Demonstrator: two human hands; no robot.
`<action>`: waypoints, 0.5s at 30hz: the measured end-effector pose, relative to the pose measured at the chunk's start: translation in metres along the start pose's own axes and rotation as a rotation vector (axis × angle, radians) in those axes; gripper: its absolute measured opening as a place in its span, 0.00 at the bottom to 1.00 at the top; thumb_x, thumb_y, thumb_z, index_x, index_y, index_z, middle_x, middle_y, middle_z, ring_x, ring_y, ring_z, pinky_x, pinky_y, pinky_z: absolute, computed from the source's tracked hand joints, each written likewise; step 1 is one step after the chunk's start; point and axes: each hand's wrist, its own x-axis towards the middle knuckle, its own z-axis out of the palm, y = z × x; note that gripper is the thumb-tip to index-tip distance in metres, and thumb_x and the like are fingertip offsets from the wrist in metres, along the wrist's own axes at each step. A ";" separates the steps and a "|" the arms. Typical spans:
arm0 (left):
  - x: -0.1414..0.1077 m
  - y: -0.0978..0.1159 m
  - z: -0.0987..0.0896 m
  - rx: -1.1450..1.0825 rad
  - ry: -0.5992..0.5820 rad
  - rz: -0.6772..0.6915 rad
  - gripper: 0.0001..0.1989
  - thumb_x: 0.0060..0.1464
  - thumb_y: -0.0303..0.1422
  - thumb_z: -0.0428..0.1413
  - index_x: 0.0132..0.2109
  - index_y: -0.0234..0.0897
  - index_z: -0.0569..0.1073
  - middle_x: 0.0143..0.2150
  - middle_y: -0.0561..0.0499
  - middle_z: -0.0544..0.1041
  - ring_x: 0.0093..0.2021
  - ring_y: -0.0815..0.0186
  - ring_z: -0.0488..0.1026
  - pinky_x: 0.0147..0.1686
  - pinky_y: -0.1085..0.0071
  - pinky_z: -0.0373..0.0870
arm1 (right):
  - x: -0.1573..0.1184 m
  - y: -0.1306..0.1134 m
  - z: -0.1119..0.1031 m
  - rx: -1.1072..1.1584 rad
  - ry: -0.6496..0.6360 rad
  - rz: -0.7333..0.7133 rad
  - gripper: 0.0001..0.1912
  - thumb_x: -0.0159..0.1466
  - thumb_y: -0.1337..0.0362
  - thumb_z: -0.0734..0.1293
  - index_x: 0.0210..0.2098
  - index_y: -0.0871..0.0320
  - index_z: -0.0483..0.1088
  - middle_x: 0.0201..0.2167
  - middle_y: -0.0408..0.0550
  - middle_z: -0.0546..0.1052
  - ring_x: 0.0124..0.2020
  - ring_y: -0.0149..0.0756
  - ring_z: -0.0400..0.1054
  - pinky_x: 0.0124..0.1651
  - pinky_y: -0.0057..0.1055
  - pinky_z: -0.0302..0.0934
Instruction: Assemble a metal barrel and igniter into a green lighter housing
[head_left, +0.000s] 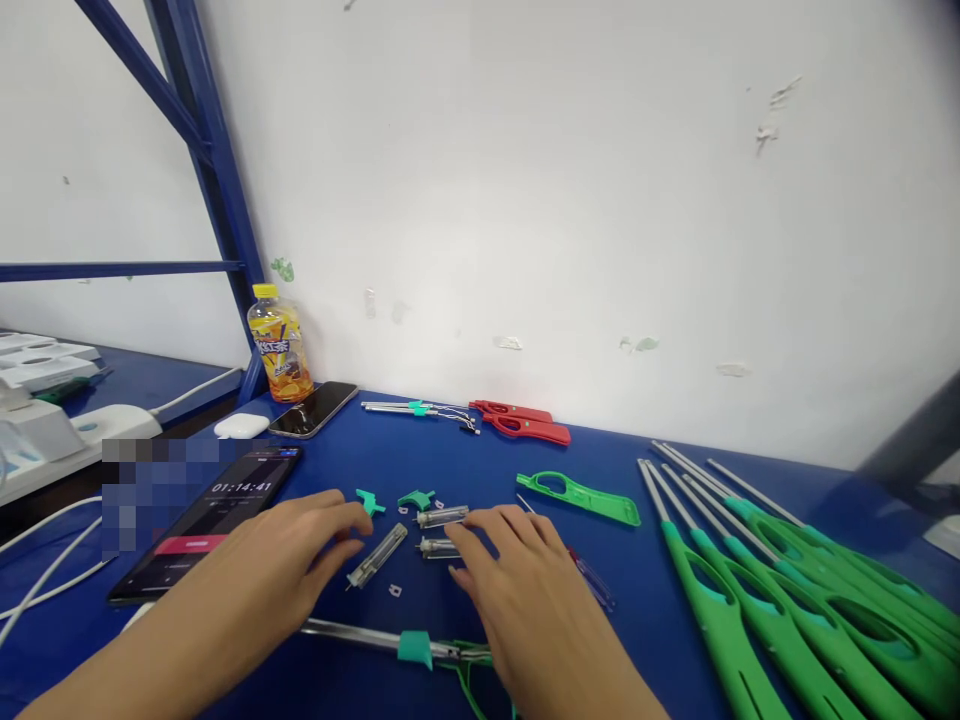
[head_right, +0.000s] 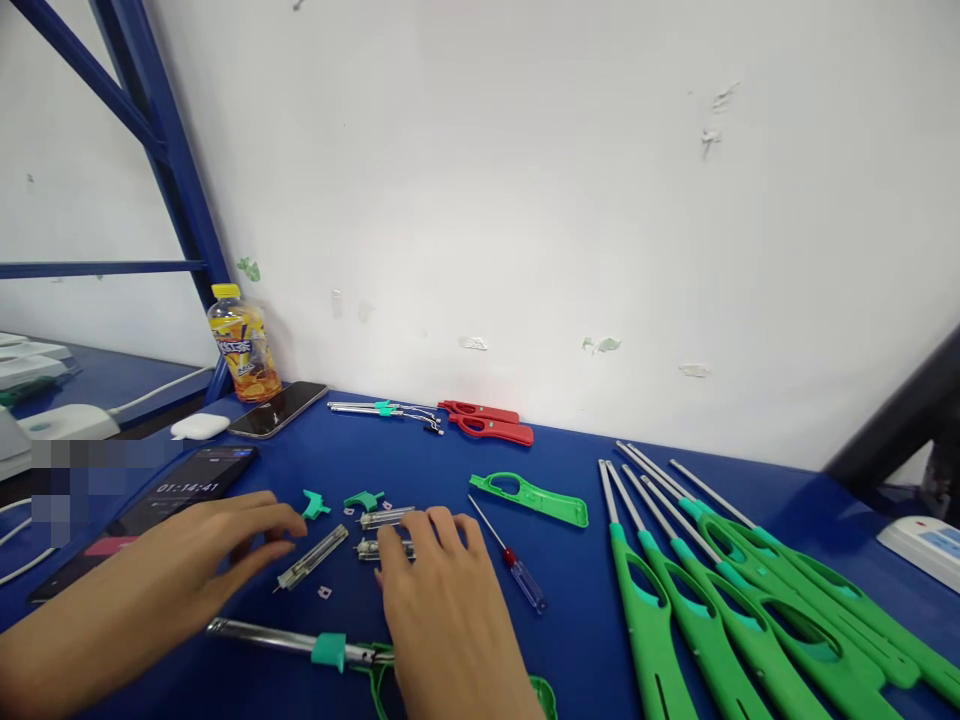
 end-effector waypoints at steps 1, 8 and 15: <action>-0.001 0.003 0.000 -0.022 -0.042 0.030 0.16 0.67 0.41 0.51 0.43 0.50 0.85 0.43 0.52 0.87 0.43 0.59 0.86 0.45 0.69 0.77 | 0.007 -0.003 0.004 -0.023 -0.013 -0.012 0.20 0.63 0.73 0.78 0.55 0.58 0.79 0.48 0.51 0.86 0.45 0.52 0.81 0.45 0.49 0.77; -0.004 0.015 0.018 -0.061 -0.143 0.116 0.06 0.66 0.37 0.60 0.43 0.48 0.83 0.43 0.51 0.84 0.44 0.59 0.85 0.47 0.71 0.77 | 0.017 -0.016 0.020 -0.107 -0.098 -0.062 0.10 0.65 0.75 0.76 0.45 0.59 0.81 0.40 0.49 0.86 0.43 0.48 0.81 0.47 0.46 0.77; -0.005 0.020 0.029 0.002 -0.110 0.111 0.09 0.68 0.42 0.59 0.47 0.45 0.80 0.42 0.47 0.80 0.46 0.55 0.84 0.47 0.67 0.78 | 0.016 -0.017 0.027 -0.177 -0.108 -0.028 0.09 0.65 0.77 0.71 0.42 0.58 0.78 0.38 0.53 0.84 0.40 0.48 0.79 0.45 0.46 0.75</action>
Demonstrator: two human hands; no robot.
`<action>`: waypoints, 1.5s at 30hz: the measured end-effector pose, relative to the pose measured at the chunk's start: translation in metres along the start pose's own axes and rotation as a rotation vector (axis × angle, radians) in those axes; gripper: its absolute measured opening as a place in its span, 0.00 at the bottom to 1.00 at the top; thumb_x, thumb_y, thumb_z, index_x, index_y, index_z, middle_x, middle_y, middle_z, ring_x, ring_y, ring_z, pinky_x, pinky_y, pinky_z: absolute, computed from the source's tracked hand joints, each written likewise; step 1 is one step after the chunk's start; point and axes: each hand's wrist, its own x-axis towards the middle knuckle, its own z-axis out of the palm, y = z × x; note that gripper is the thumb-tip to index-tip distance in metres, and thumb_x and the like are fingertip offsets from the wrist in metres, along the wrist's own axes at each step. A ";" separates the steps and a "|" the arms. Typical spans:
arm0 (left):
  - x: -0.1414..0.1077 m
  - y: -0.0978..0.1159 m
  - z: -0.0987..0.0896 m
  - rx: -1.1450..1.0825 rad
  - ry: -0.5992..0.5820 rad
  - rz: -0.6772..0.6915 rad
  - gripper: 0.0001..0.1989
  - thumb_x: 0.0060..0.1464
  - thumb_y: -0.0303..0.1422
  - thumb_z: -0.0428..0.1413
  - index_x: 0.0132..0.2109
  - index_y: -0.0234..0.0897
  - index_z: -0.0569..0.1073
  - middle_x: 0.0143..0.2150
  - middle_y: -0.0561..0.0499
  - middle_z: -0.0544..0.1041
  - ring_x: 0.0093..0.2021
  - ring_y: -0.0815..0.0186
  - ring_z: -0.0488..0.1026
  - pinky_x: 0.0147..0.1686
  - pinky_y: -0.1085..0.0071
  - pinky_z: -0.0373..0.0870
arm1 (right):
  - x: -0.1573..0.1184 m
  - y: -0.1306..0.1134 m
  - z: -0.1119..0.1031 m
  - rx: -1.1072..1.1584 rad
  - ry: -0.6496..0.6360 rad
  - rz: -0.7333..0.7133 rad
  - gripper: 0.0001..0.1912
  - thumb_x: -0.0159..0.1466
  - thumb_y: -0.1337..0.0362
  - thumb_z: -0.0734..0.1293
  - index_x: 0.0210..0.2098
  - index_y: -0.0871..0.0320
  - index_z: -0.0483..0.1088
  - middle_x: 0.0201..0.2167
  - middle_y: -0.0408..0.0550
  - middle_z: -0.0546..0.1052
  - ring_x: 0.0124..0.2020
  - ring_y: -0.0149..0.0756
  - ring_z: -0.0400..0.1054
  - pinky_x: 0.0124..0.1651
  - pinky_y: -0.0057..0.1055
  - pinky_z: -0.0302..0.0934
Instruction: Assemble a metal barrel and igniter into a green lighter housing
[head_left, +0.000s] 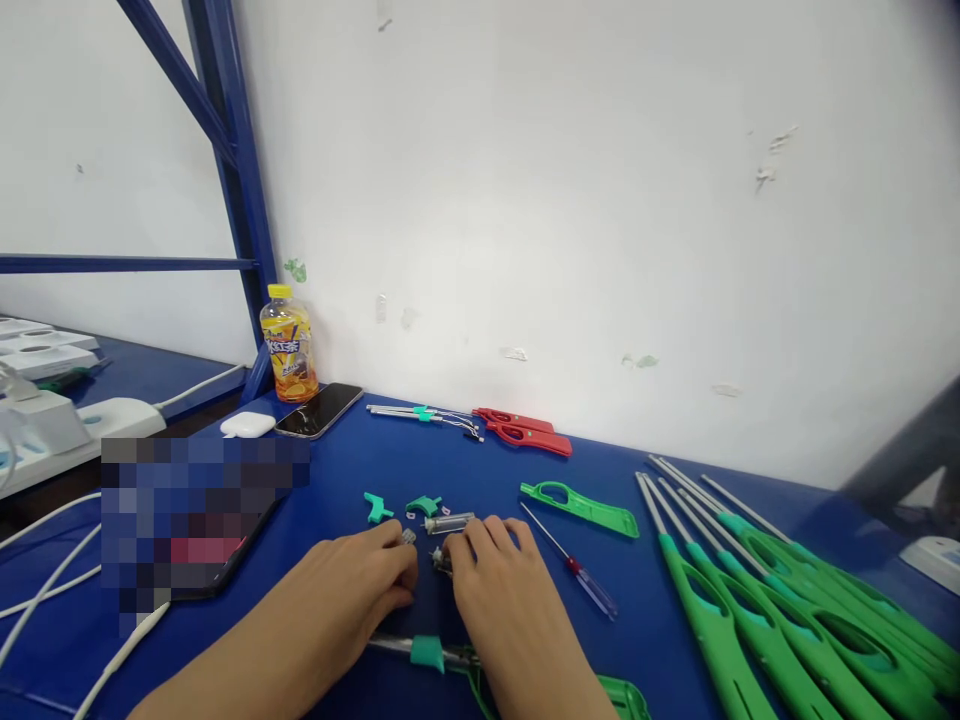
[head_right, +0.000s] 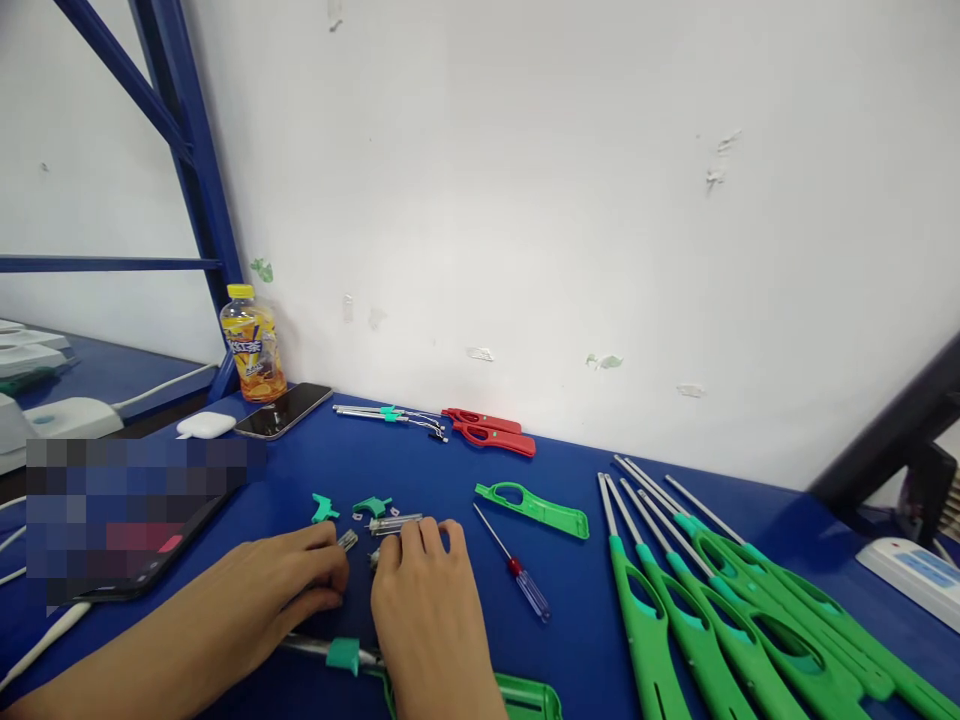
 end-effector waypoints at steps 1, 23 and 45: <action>0.000 0.001 0.001 0.014 -0.006 0.000 0.09 0.69 0.42 0.58 0.47 0.45 0.80 0.42 0.47 0.80 0.46 0.55 0.84 0.47 0.67 0.78 | 0.000 -0.001 0.001 -0.002 0.010 0.005 0.09 0.65 0.77 0.71 0.41 0.59 0.78 0.37 0.54 0.84 0.39 0.49 0.80 0.45 0.47 0.75; 0.021 0.018 -0.001 -0.144 0.135 0.136 0.16 0.72 0.31 0.47 0.50 0.47 0.81 0.45 0.53 0.86 0.42 0.60 0.87 0.42 0.68 0.78 | -0.032 0.037 -0.012 0.259 0.230 0.168 0.26 0.77 0.70 0.61 0.72 0.51 0.59 0.47 0.44 0.87 0.42 0.42 0.85 0.42 0.38 0.78; 0.021 0.038 -0.020 -0.978 0.174 -0.100 0.18 0.64 0.52 0.64 0.39 0.43 0.84 0.40 0.51 0.85 0.35 0.67 0.77 0.34 0.77 0.73 | -0.021 0.009 -0.027 0.476 0.432 0.204 0.11 0.75 0.72 0.64 0.48 0.49 0.72 0.38 0.39 0.82 0.34 0.39 0.73 0.41 0.36 0.58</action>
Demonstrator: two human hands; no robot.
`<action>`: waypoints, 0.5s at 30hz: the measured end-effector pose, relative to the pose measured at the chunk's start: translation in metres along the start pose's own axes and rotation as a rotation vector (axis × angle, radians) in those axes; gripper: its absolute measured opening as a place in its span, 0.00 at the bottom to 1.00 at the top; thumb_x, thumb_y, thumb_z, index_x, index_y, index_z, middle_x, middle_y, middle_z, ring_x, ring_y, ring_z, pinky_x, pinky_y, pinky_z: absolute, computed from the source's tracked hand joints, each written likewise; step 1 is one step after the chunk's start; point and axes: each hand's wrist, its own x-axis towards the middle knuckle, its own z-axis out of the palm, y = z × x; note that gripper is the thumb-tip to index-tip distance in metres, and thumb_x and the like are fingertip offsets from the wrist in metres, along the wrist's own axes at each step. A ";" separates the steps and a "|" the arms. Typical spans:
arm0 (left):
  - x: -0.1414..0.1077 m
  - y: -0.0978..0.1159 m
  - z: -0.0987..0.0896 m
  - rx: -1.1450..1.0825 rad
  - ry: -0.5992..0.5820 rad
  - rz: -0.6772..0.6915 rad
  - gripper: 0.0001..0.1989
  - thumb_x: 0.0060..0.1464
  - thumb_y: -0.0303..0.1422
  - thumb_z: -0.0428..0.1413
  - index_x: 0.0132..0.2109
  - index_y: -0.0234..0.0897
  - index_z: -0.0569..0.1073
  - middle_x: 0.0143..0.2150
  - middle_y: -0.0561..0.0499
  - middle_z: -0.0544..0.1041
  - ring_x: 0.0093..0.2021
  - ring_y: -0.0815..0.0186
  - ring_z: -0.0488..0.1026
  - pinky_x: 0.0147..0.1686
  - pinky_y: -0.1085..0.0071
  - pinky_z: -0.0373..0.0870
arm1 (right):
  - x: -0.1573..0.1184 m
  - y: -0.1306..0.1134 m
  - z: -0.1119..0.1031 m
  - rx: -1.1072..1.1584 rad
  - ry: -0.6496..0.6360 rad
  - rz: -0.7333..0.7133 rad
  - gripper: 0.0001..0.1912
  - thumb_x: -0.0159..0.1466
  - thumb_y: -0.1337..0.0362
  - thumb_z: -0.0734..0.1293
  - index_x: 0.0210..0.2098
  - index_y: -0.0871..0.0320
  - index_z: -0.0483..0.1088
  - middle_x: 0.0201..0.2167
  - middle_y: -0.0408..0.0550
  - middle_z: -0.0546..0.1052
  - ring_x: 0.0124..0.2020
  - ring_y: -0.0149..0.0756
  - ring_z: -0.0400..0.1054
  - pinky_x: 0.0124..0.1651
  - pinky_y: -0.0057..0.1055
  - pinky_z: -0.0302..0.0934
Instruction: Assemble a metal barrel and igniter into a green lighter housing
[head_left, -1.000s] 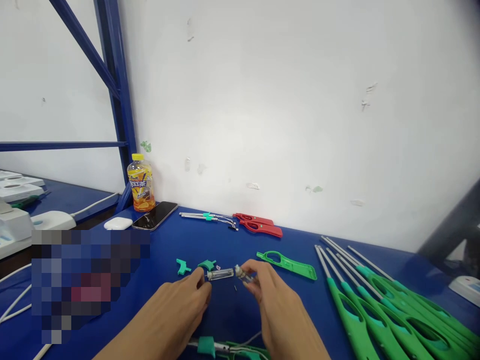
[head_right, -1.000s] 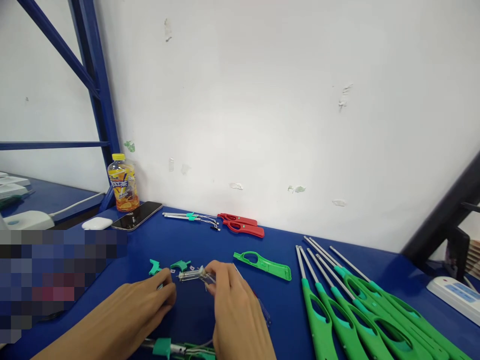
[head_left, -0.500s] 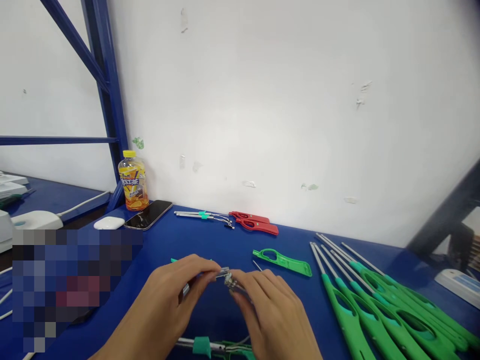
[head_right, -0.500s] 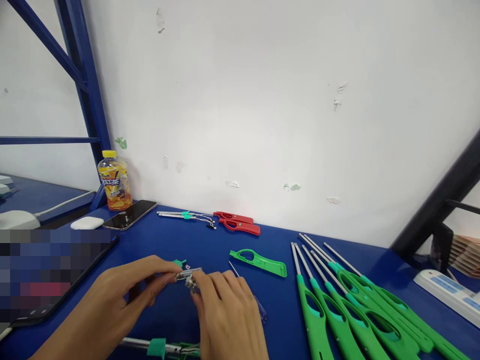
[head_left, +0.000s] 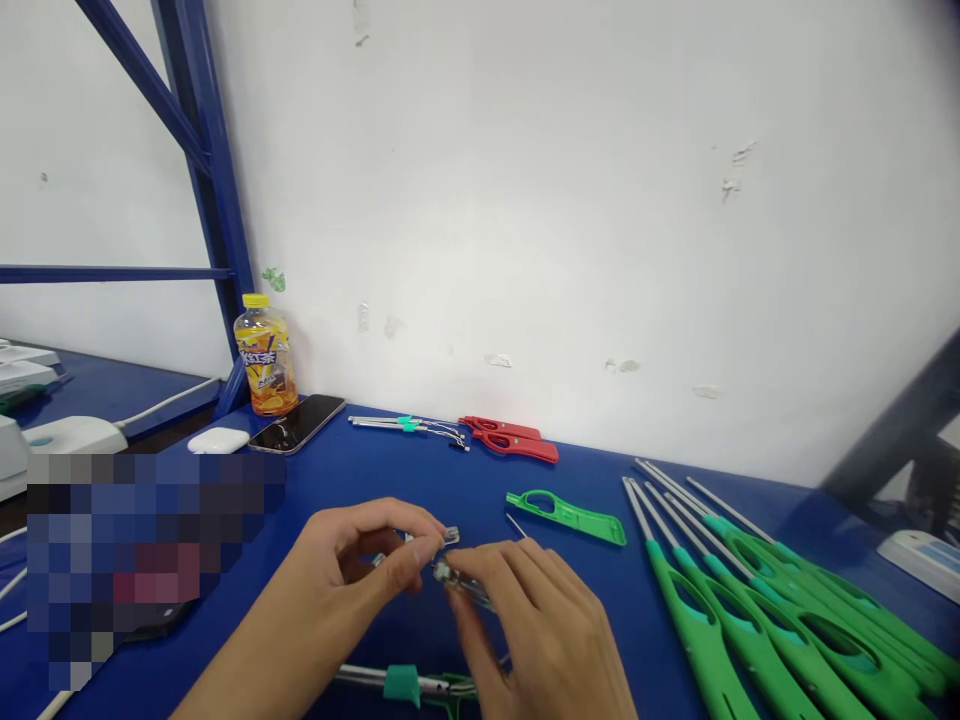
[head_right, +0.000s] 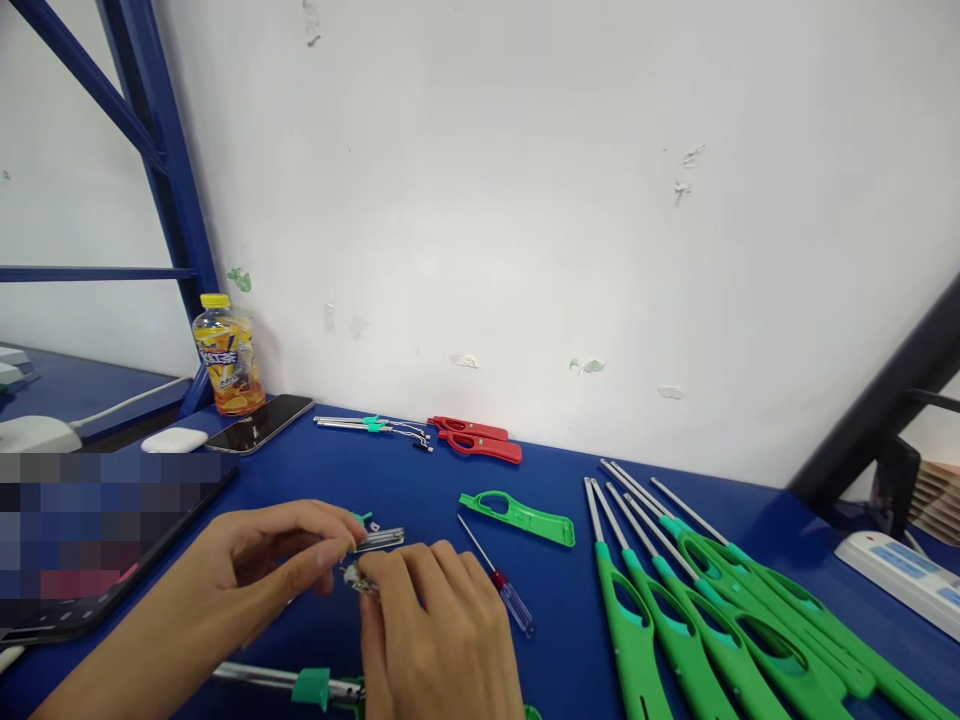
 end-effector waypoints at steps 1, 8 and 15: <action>-0.001 0.003 0.001 -0.022 -0.024 -0.025 0.19 0.63 0.53 0.64 0.39 0.43 0.85 0.38 0.52 0.84 0.32 0.69 0.74 0.30 0.78 0.69 | 0.000 -0.001 0.000 0.005 0.011 -0.001 0.10 0.75 0.72 0.64 0.48 0.49 0.72 0.38 0.38 0.82 0.34 0.39 0.73 0.42 0.36 0.59; -0.004 0.015 0.007 -0.126 -0.061 -0.253 0.27 0.56 0.60 0.66 0.42 0.39 0.84 0.26 0.56 0.72 0.23 0.73 0.59 0.21 0.77 0.53 | 0.001 -0.002 0.000 0.019 0.043 -0.004 0.09 0.75 0.71 0.65 0.48 0.49 0.72 0.37 0.38 0.83 0.34 0.39 0.74 0.45 0.36 0.61; 0.000 0.004 0.005 -0.190 -0.088 -0.193 0.30 0.57 0.63 0.66 0.40 0.37 0.83 0.29 0.50 0.78 0.24 0.71 0.61 0.19 0.77 0.53 | 0.003 0.003 -0.006 -0.021 0.007 -0.094 0.09 0.74 0.71 0.68 0.50 0.51 0.72 0.38 0.38 0.83 0.34 0.37 0.77 0.43 0.34 0.65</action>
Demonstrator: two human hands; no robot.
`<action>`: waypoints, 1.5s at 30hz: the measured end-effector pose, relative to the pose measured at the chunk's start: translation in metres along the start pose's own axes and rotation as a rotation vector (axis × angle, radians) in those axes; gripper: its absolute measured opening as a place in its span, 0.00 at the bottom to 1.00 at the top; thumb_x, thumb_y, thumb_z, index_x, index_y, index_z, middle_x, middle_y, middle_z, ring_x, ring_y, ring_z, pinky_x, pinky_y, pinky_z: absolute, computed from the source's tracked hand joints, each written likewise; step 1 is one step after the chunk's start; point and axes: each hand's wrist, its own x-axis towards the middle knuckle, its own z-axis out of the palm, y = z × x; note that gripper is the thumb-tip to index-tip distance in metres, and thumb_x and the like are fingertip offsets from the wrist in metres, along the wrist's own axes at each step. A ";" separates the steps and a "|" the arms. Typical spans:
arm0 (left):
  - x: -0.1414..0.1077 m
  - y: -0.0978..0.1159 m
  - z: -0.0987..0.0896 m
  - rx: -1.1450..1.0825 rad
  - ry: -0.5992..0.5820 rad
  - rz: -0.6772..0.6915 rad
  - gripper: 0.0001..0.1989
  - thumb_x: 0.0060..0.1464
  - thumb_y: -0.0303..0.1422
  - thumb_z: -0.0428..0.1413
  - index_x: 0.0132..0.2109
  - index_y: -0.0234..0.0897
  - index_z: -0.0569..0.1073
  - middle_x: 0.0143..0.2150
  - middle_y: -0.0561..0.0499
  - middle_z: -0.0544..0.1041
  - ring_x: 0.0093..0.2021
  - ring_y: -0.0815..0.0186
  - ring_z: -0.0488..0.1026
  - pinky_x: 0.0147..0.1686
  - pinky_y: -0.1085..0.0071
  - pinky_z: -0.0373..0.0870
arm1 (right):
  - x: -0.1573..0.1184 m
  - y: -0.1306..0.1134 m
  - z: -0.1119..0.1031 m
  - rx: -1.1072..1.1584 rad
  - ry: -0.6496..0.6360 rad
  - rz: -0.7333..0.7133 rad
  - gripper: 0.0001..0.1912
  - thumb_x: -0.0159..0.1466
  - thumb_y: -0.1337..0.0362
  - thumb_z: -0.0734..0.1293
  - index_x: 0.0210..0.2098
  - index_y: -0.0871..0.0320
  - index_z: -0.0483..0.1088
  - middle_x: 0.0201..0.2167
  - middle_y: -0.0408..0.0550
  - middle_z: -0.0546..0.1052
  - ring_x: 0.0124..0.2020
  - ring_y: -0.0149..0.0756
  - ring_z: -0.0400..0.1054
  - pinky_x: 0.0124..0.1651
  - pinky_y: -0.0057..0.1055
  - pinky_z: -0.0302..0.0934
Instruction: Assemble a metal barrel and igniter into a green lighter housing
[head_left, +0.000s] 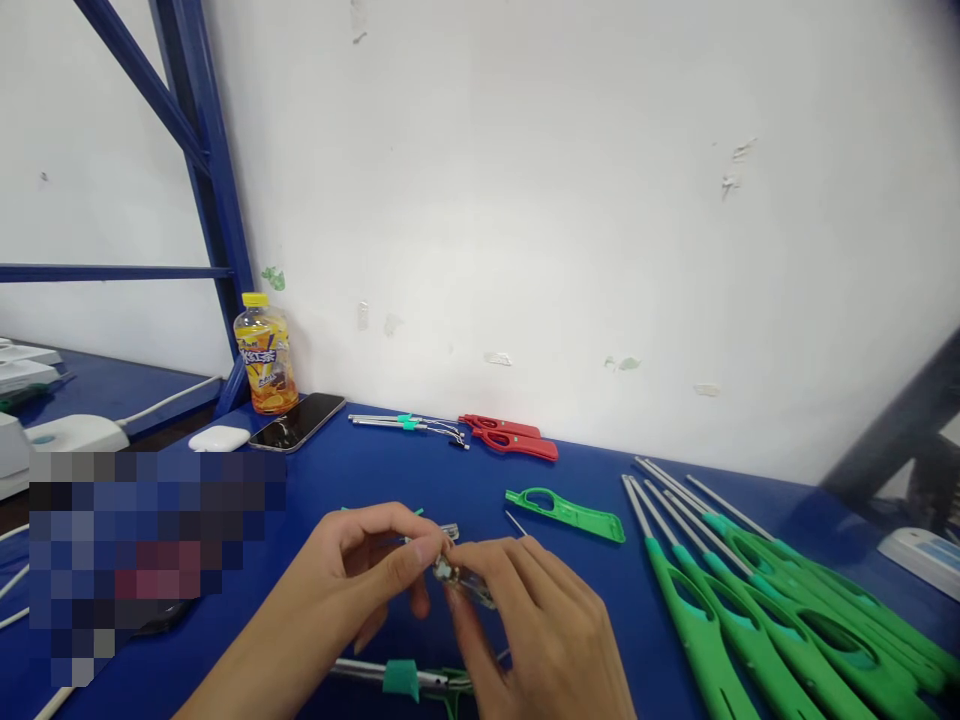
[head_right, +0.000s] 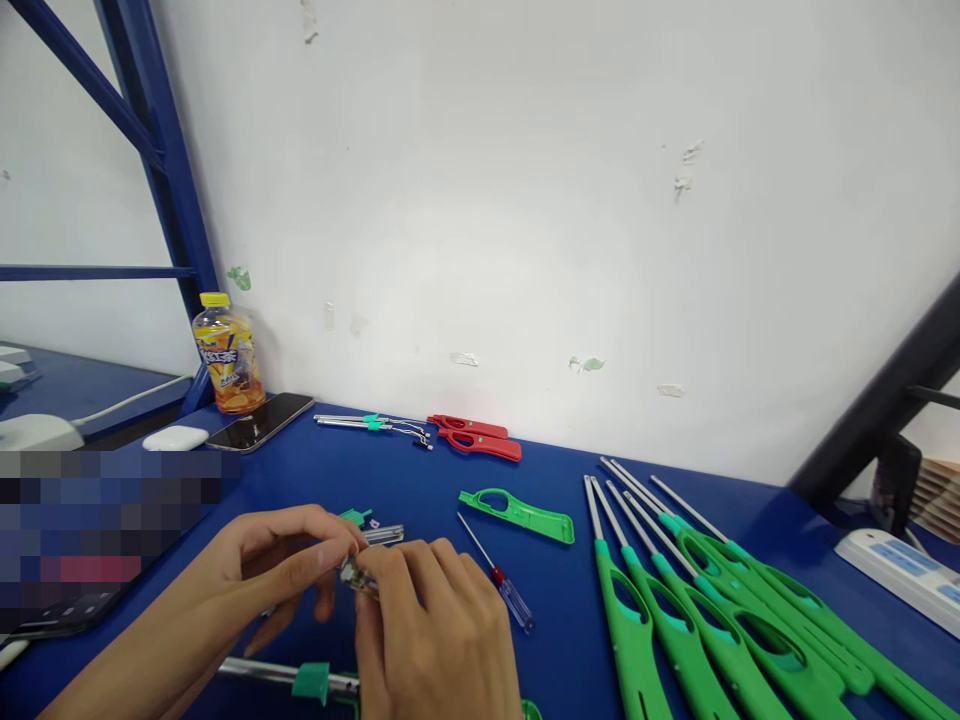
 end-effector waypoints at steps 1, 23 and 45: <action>0.000 -0.001 0.000 -0.006 -0.002 0.001 0.30 0.58 0.63 0.66 0.41 0.37 0.83 0.30 0.50 0.78 0.24 0.71 0.62 0.20 0.77 0.54 | 0.000 0.000 0.000 0.000 -0.002 -0.005 0.09 0.74 0.71 0.68 0.50 0.51 0.72 0.38 0.38 0.83 0.33 0.36 0.77 0.43 0.34 0.66; -0.003 -0.014 0.008 0.201 0.107 0.175 0.27 0.67 0.60 0.57 0.34 0.42 0.73 0.33 0.55 0.69 0.32 0.66 0.62 0.31 0.71 0.62 | 0.000 0.006 -0.004 -0.037 -0.008 -0.019 0.09 0.76 0.70 0.67 0.53 0.52 0.74 0.43 0.40 0.84 0.38 0.37 0.78 0.43 0.32 0.67; -0.004 -0.021 0.005 0.024 -0.133 -0.006 0.25 0.72 0.60 0.55 0.40 0.43 0.65 0.21 0.65 0.66 0.20 0.73 0.63 0.25 0.75 0.53 | -0.001 0.012 -0.007 -0.011 -0.080 -0.037 0.18 0.75 0.73 0.67 0.59 0.50 0.76 0.47 0.41 0.85 0.42 0.36 0.79 0.43 0.31 0.70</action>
